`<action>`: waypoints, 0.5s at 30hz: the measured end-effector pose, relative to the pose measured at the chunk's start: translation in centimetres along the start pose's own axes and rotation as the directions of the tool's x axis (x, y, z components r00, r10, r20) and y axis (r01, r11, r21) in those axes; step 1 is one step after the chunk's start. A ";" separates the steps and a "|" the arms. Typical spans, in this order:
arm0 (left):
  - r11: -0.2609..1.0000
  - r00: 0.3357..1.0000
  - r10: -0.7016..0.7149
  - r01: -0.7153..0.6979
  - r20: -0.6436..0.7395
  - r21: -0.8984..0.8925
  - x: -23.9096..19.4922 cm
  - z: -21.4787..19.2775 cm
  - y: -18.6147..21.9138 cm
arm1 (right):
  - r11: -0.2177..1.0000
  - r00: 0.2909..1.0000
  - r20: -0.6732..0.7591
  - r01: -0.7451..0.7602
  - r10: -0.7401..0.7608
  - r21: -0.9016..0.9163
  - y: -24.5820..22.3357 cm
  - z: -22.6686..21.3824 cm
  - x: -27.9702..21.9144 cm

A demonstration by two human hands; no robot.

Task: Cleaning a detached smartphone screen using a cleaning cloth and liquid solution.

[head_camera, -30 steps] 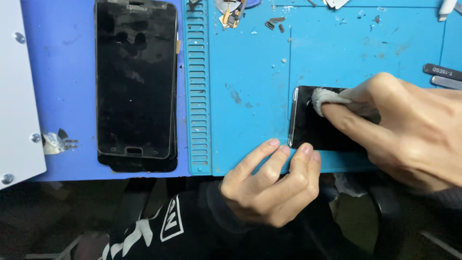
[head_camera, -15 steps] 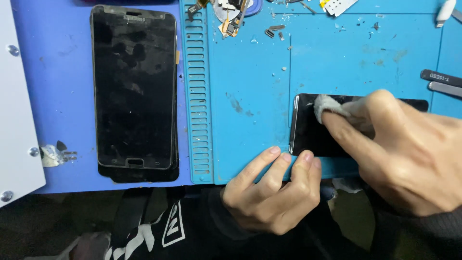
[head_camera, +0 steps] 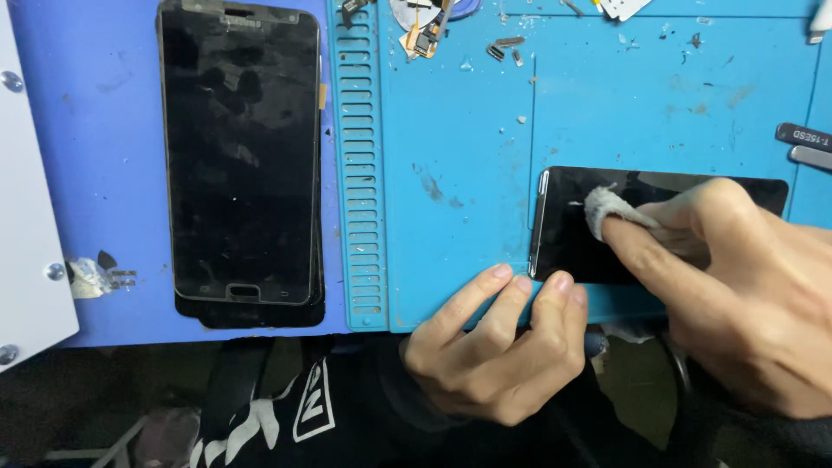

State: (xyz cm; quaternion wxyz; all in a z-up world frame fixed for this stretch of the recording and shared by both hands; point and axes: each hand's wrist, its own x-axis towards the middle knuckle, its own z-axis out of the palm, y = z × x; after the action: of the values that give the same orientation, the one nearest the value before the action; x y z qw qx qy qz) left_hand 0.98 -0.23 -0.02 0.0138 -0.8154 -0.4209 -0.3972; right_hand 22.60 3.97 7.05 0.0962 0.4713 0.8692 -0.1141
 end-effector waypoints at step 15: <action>0.996 0.997 0.083 -0.083 -0.002 0.026 -0.2 -0.1 -0.6 | 0.998 0.989 -0.135 0.060 -0.061 -0.008 -0.7 -0.3 0.6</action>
State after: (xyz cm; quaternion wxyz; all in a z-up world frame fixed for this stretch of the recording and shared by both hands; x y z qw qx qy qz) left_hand 0.43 -0.03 -0.22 0.0416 -0.8313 -0.3920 -0.3918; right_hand 21.71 4.15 7.28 0.0346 0.4511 0.8879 -0.0831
